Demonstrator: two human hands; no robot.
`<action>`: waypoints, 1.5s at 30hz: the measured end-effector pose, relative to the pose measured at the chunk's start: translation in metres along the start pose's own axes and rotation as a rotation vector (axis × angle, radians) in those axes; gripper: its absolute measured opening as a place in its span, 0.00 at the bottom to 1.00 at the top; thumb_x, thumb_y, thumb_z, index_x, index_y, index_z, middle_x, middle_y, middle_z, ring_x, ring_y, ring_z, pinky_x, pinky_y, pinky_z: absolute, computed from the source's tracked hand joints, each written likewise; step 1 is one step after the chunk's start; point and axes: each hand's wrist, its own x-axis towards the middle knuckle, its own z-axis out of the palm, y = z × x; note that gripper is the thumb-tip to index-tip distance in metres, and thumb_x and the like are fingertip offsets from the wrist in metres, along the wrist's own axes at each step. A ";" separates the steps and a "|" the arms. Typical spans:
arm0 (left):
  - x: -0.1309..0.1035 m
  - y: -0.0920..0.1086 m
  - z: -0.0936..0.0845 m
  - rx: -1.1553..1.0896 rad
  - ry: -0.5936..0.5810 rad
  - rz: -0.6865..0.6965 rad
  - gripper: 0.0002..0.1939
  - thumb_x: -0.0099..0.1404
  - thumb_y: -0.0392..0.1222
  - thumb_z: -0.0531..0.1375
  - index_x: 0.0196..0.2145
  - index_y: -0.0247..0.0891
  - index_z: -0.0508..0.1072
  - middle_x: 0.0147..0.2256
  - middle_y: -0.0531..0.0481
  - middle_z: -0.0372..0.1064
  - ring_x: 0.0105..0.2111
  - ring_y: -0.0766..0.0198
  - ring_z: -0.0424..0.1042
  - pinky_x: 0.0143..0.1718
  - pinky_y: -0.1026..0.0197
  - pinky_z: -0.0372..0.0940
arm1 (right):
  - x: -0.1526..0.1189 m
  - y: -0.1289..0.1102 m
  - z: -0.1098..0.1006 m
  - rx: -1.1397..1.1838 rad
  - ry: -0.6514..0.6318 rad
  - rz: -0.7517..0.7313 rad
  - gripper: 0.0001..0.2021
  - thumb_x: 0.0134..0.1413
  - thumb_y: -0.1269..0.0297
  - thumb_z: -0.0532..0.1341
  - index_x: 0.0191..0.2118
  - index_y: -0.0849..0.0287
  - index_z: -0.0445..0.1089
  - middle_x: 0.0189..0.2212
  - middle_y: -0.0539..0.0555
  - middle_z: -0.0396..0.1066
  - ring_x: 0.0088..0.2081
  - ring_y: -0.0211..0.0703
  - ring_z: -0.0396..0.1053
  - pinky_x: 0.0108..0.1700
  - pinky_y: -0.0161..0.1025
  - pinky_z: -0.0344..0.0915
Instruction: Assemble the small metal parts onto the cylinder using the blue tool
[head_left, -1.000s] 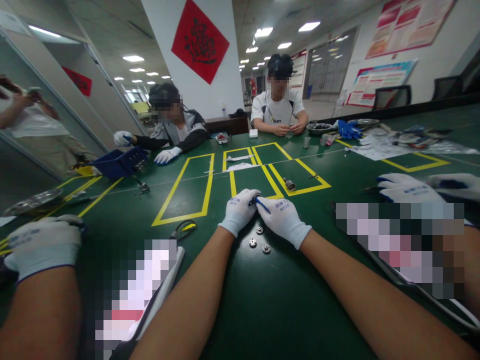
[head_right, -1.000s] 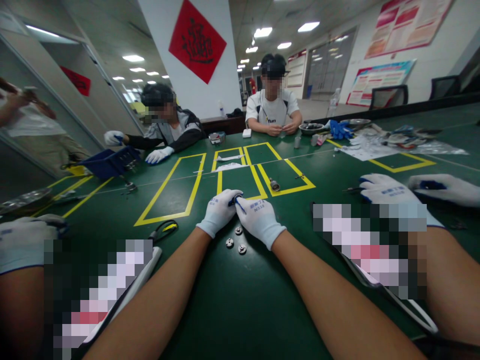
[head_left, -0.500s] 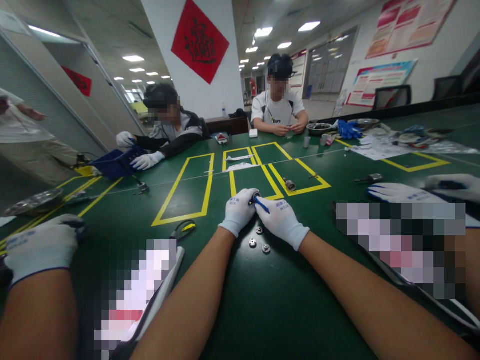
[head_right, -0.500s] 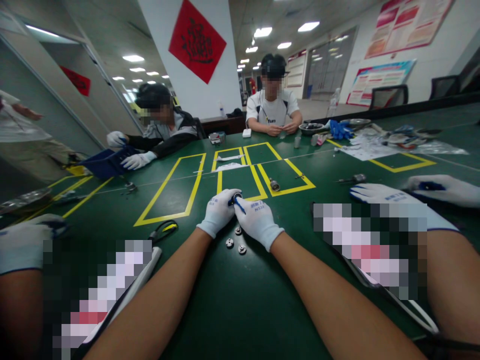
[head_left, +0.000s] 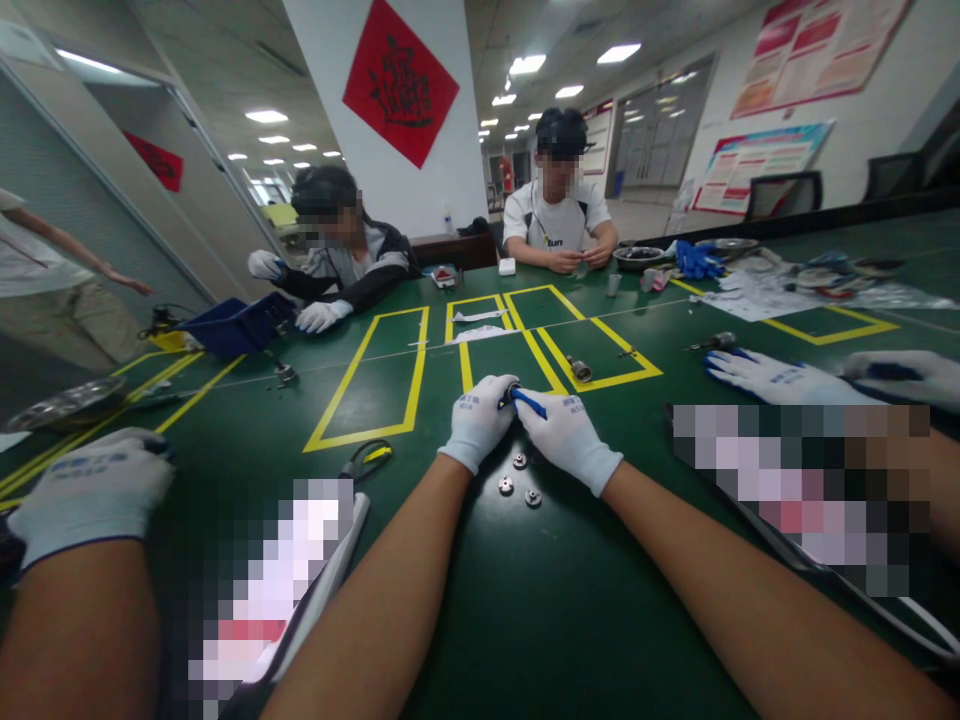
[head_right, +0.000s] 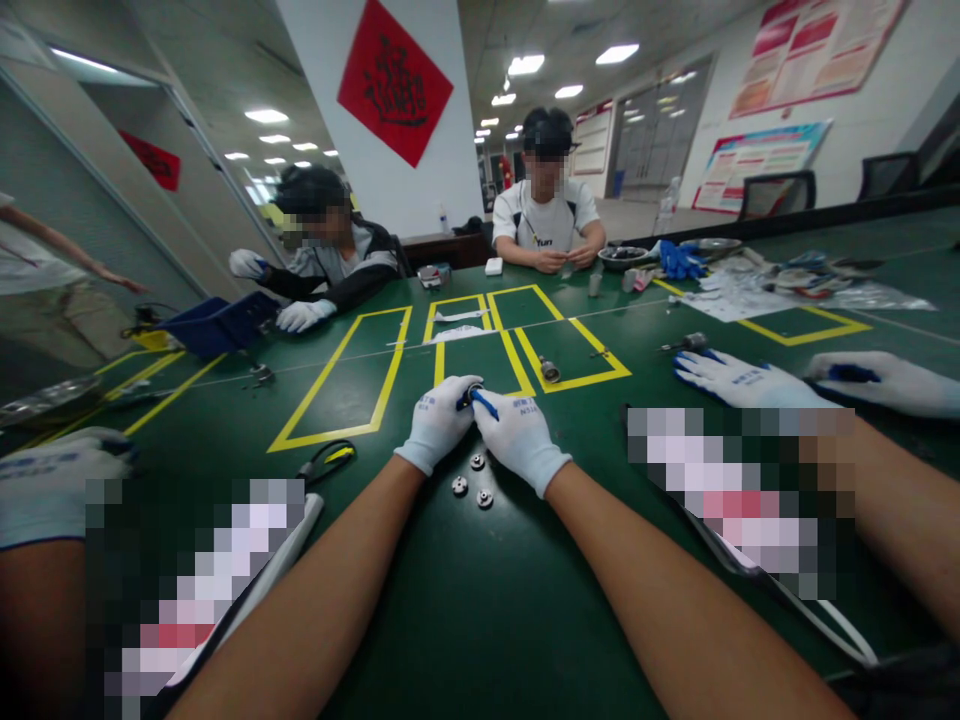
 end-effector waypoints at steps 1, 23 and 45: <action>0.000 0.000 0.000 -0.004 0.000 0.001 0.15 0.68 0.39 0.58 0.51 0.43 0.75 0.49 0.47 0.76 0.48 0.58 0.75 0.53 0.58 0.69 | 0.000 0.000 0.000 -0.005 -0.005 0.005 0.15 0.70 0.61 0.53 0.48 0.54 0.77 0.45 0.54 0.80 0.46 0.45 0.76 0.50 0.37 0.66; 0.001 0.003 0.000 -0.083 0.014 -0.046 0.16 0.67 0.38 0.59 0.51 0.41 0.75 0.51 0.46 0.76 0.51 0.56 0.75 0.56 0.54 0.69 | -0.002 0.000 -0.002 -0.172 0.014 0.025 0.15 0.68 0.56 0.56 0.50 0.51 0.77 0.40 0.54 0.78 0.42 0.45 0.74 0.45 0.37 0.63; 0.002 0.004 0.001 -0.204 -0.012 0.016 0.19 0.64 0.33 0.59 0.53 0.38 0.73 0.51 0.44 0.75 0.53 0.58 0.74 0.59 0.54 0.67 | 0.000 0.007 -0.001 -0.199 0.080 -0.003 0.11 0.66 0.58 0.58 0.44 0.53 0.78 0.36 0.53 0.74 0.38 0.42 0.69 0.39 0.36 0.58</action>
